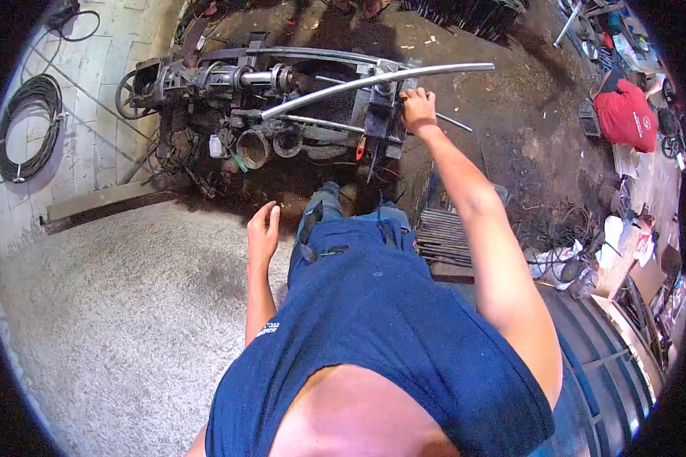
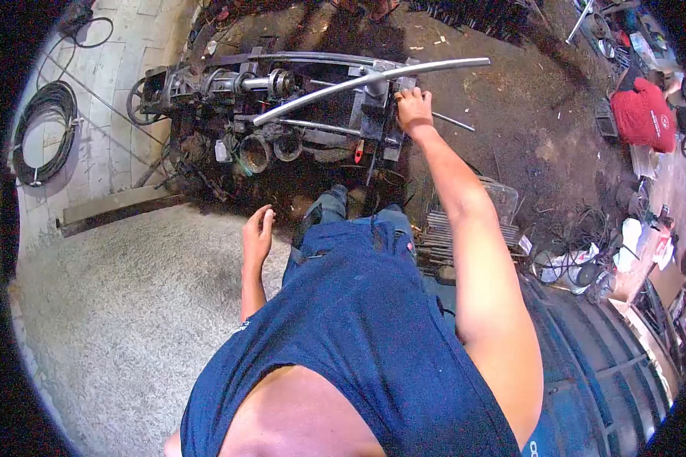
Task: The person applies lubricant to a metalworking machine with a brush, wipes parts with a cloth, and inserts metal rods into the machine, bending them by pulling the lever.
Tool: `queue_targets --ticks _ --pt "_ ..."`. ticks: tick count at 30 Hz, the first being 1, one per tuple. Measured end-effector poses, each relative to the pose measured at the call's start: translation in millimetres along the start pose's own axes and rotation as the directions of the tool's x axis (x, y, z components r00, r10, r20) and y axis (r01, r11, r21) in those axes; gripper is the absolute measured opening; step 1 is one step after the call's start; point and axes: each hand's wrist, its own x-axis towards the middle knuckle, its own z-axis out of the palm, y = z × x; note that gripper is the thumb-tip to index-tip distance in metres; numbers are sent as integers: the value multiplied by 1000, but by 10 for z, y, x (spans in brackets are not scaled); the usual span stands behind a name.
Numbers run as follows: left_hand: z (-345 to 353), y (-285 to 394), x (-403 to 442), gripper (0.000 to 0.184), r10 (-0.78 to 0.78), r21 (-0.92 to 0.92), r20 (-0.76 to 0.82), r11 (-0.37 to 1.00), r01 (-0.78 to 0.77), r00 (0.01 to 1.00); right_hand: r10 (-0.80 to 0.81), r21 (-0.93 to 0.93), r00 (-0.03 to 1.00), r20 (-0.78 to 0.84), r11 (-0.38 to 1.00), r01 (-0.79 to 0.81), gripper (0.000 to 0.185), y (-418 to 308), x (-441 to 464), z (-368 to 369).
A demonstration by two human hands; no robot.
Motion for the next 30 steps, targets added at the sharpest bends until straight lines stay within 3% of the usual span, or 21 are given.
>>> queue_targets --ticks 4,7,12,14,17,19,20,23,25,26,27,29,30 --pt "-48 239 47 35 37 36 17 999 -38 999 -82 -33 995 64 996 84 23 46 87 -29" --pt "-51 329 52 35 61 62 15 996 -61 998 -44 -65 995 89 997 50 20 96 70 -86" --pt "65 395 119 34 125 41 25 991 -126 992 -106 -145 994 -4 984 104 16 649 -276 -159" --pt "155 438 199 35 152 39 77 987 -155 985 -55 -172 995 89 983 70 15 863 -490 -307" --pt "301 640 341 36 233 -22 114 972 -232 966 61 -180 977 204 983 -24 11 1143 -929 -469" --pt "447 721 488 39 294 -79 159 955 -284 943 82 -166 981 174 985 -53 11 1288 -1294 -527" --pt "528 806 563 40 324 -208 183 936 -286 928 91 -140 985 145 988 -71 10 1370 -1484 -577" --pt "760 1159 790 51 426 -484 254 833 -267 869 158 -88 984 83 985 -151 10 1364 -1893 -982" --pt "949 1427 991 58 481 -712 271 684 -163 834 213 -122 973 90 972 -202 11 1242 -2007 -1428" --pt "928 1731 1020 64 471 -709 267 687 -159 841 188 -91 982 -14 978 -189 10 1185 -2053 -1648" --pt "992 1915 1123 69 482 -800 241 590 -109 843 162 -65 979 -120 983 -171 10 1134 -2083 -1860" --pt "1002 2364 1260 73 474 -935 235 348 65 849 187 -111 967 -173 972 -208 12 1073 -2084 -2257" --pt "985 2609 1302 76 430 -955 289 187 229 856 151 -138 955 -256 972 -190 12 1046 -2070 -2458"
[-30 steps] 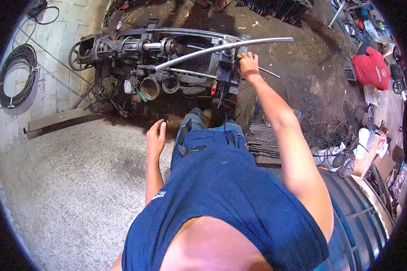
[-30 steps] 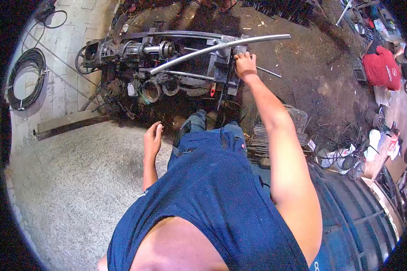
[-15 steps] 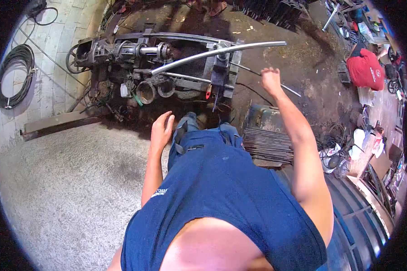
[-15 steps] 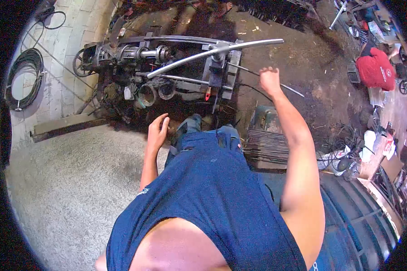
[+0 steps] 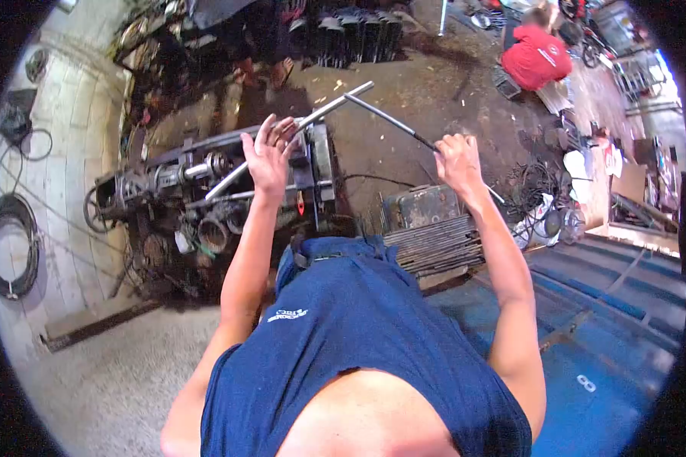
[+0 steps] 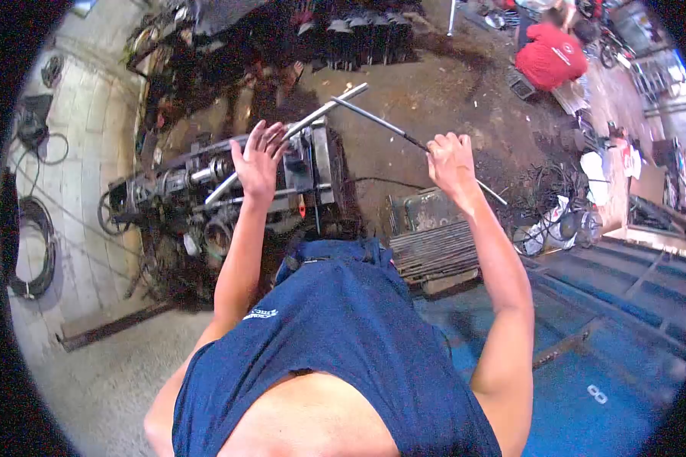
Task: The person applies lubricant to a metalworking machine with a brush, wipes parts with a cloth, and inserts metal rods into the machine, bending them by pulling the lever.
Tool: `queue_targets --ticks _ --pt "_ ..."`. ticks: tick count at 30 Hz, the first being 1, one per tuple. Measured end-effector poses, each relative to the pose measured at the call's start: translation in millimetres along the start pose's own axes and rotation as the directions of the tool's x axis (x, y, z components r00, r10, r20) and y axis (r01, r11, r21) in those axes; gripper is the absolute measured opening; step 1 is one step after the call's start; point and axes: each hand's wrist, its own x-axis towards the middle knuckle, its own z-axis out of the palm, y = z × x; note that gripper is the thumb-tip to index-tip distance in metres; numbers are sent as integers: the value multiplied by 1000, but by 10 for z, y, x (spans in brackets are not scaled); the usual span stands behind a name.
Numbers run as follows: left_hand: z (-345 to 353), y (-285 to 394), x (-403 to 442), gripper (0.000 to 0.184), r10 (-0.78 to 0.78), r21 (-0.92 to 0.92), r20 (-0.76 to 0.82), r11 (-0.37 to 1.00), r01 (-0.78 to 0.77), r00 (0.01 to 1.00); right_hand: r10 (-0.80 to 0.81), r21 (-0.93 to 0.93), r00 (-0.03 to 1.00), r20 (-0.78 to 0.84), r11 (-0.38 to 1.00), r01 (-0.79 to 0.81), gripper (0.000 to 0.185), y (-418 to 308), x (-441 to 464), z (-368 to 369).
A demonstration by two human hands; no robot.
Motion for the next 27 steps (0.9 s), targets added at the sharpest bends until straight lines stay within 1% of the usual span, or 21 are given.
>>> queue_targets --ticks 1,3,4,5,7,8,11,15,18,21,22,27 --pt "161 53 122 81 -36 -178 63 983 46 997 -29 -26 996 -90 999 26 13 -16 90 -213" --pt "492 131 285 86 -70 -365 155 923 123 985 -8 -61 991 -133 998 0 15 -108 266 -699" --pt "638 150 370 91 -79 -446 200 880 162 977 -34 -81 979 -200 997 18 16 -131 353 -903" --pt "768 176 428 94 -70 -501 302 837 220 951 -65 -103 963 -263 994 39 17 -153 431 -1098" --pt "1052 264 465 95 -64 -604 384 737 303 921 -95 -123 940 -328 991 57 17 -195 581 -1456" --pt "1143 289 513 94 -34 -665 449 655 359 893 -120 -152 923 -365 986 68 17 -227 643 -1623" --pt "1448 470 510 93 11 -675 537 605 422 843 -163 -190 879 -448 978 84 16 -305 826 -1995" --pt "1684 710 437 93 55 -647 583 636 422 811 -223 -226 820 -527 967 118 14 -373 1052 -2291" --pt "1702 829 420 91 94 -642 585 661 389 806 -259 -271 816 -516 954 131 12 -449 1211 -2413" --pt "1660 942 407 90 111 -642 579 673 367 808 -285 -284 793 -538 947 148 13 -546 1320 -2467" --pt "1637 958 406 90 120 -644 562 684 342 818 -292 -272 783 -549 948 163 13 -571 1353 -2466" --pt "1493 1020 433 88 123 -662 553 666 345 824 -287 -247 790 -542 953 176 13 -676 1496 -2406"
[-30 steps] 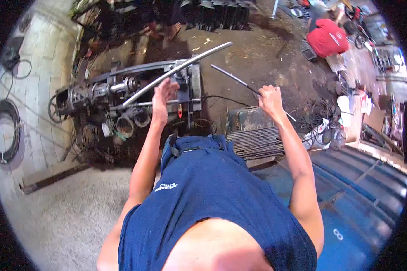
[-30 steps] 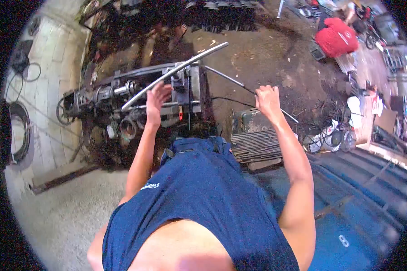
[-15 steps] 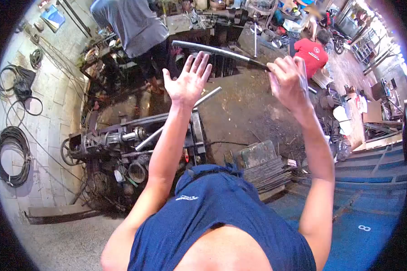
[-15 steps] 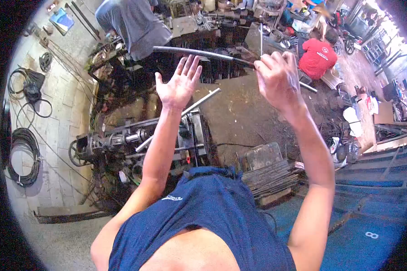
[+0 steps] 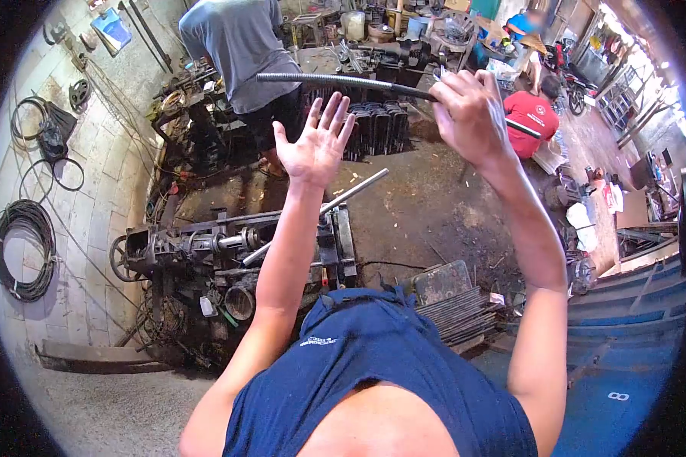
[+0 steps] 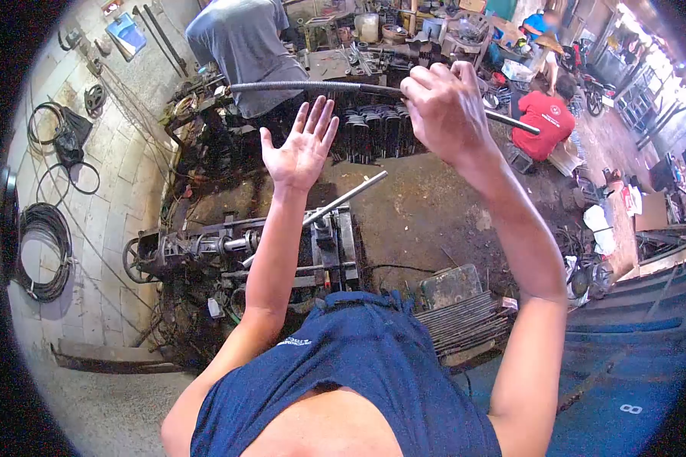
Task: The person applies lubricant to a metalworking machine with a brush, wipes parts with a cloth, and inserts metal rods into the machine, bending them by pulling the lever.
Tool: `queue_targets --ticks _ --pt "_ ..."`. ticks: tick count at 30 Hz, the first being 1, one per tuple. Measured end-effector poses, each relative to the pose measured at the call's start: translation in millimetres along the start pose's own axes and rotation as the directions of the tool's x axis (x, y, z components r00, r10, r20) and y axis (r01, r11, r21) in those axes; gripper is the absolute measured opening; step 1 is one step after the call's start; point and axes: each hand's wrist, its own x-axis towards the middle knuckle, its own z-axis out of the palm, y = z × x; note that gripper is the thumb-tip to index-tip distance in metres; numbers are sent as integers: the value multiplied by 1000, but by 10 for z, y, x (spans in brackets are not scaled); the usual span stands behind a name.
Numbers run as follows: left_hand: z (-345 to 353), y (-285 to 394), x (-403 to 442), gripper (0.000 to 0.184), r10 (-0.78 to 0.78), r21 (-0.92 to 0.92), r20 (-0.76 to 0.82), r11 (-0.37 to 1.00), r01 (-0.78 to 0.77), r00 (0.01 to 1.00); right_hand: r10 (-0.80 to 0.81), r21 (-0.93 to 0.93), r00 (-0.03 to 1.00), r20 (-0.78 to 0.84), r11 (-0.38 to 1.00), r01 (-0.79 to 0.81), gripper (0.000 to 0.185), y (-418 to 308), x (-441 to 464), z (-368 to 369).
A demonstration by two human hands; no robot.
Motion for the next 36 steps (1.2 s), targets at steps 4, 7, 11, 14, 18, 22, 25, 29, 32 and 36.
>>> queue_targets --ticks 4,7,11,14,18,22,25,29,32,36 --pt "-48 137 -43 86 30 26 -29 999 -29 999 100 134 995 -23 986 -96 14 33 73 83" --pt "-114 277 -104 86 84 44 -12 996 -83 996 313 385 948 -62 884 -267 21 270 89 170" --pt "-233 569 -257 84 186 118 -43 977 -180 982 569 607 821 -55 672 -425 27 846 -97 403" --pt "-445 845 -428 82 299 124 -59 949 -290 953 708 802 705 39 398 -445 20 967 -282 315" --pt "-733 1007 -596 83 395 172 -105 911 -374 913 840 939 502 206 -26 -342 18 863 -496 291" --pt "-722 933 -578 85 391 119 -170 919 -375 905 831 891 364 422 -453 2 17 549 -569 324" --pt "-566 698 -478 85 301 65 -119 953 -296 946 796 831 378 472 -545 109 15 296 -498 294" --pt "-330 329 -367 87 179 -1 -60 984 -179 982 786 778 369 496 -591 214 13 53 -354 246" --pt "-241 184 -349 87 130 -18 -59 991 -132 990 783 776 392 484 -590 222 17 -17 -321 257" --pt "-233 91 -370 84 106 -23 -64 994 -108 992 795 782 360 488 -581 224 15 -74 -290 270"
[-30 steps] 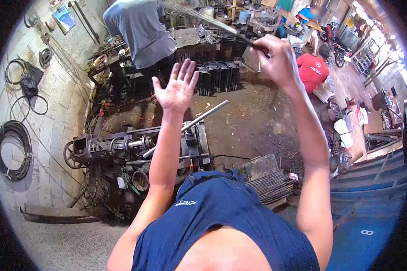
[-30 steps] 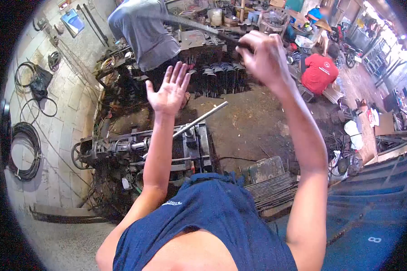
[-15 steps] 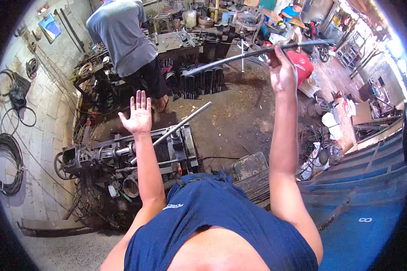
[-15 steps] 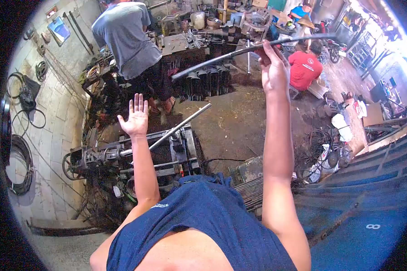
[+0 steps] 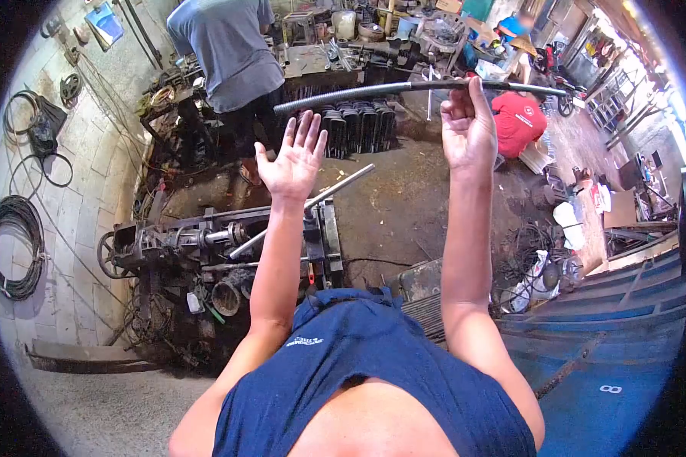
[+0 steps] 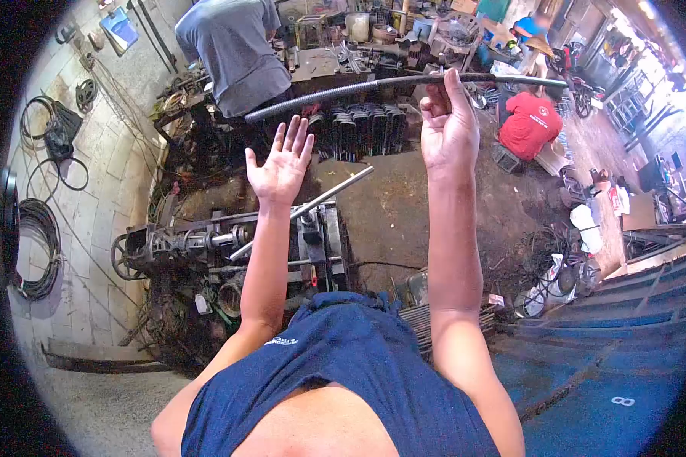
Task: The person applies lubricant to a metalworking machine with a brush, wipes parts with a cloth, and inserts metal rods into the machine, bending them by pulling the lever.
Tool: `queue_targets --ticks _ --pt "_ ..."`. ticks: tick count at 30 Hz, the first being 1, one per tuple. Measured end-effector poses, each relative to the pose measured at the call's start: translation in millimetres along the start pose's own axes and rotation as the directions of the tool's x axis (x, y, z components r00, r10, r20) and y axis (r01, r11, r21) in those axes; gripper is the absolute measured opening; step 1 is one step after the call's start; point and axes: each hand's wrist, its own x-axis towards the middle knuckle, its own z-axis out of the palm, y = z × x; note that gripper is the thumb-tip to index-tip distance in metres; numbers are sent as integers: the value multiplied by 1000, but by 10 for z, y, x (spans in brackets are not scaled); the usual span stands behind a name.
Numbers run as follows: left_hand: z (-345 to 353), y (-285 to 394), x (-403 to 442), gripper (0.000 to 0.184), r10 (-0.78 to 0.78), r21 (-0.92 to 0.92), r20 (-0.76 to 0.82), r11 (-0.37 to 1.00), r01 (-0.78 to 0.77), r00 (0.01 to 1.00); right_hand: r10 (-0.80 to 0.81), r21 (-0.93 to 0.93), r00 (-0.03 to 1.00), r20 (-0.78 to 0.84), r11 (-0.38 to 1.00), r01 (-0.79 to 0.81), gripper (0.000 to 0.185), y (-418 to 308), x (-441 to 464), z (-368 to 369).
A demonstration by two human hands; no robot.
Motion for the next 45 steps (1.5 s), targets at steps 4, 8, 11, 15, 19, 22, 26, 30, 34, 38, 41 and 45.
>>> queue_targets --ticks 4,8,11,15,19,22,26,30,34,38,41,45 --pt "-121 -12 -70 83 -4 11 -19 1000 4 1000 0 -36 998 -60 999 -2 15 48 -19 -81" --pt "-333 2 -148 80 4 -11 -117 1000 -5 993 -28 -68 992 -123 997 20 16 72 -56 -224" --pt "-648 99 -311 71 -26 149 -173 987 53 984 -87 -121 983 -163 990 68 13 -10 -69 -590" --pt "-863 60 -807 65 -22 460 -350 867 193 937 -181 -434 923 -340 901 17 35 -239 -179 -1853" --pt "-975 -9 -1368 61 -105 595 -551 646 478 828 -233 -495 755 -613 858 -137 12 -465 -622 -2962" --pt "-1175 -138 -1675 60 -211 609 -649 431 665 731 -277 -540 600 -751 781 -315 14 -392 -980 -4133" --pt "-1482 -555 -1863 61 -256 548 -797 74 833 547 -333 -574 485 -809 627 -527 20 168 -1489 -5744" --pt "-1964 -841 -1946 61 -280 503 -855 -243 829 437 -255 -387 292 -922 569 -726 24 772 -1767 -6887" --pt "-2364 -1047 -2027 53 -201 437 -899 -400 805 388 -405 -432 340 -849 161 -887 30 1370 -1892 -8060" --pt "-2653 -1182 -2074 47 -118 320 -947 -436 841 299 -427 -355 306 -851 39 -934 32 1558 -1717 -8290" --pt "-2720 -1247 -2068 47 -95 280 -959 -467 839 267 -432 -326 228 -873 170 -930 32 1755 -1742 -8504" --pt "-2771 -1315 -2059 54 -82 268 -960 -550 791 268 -385 -243 143 -912 227 -943 34 1712 -1662 -8349"
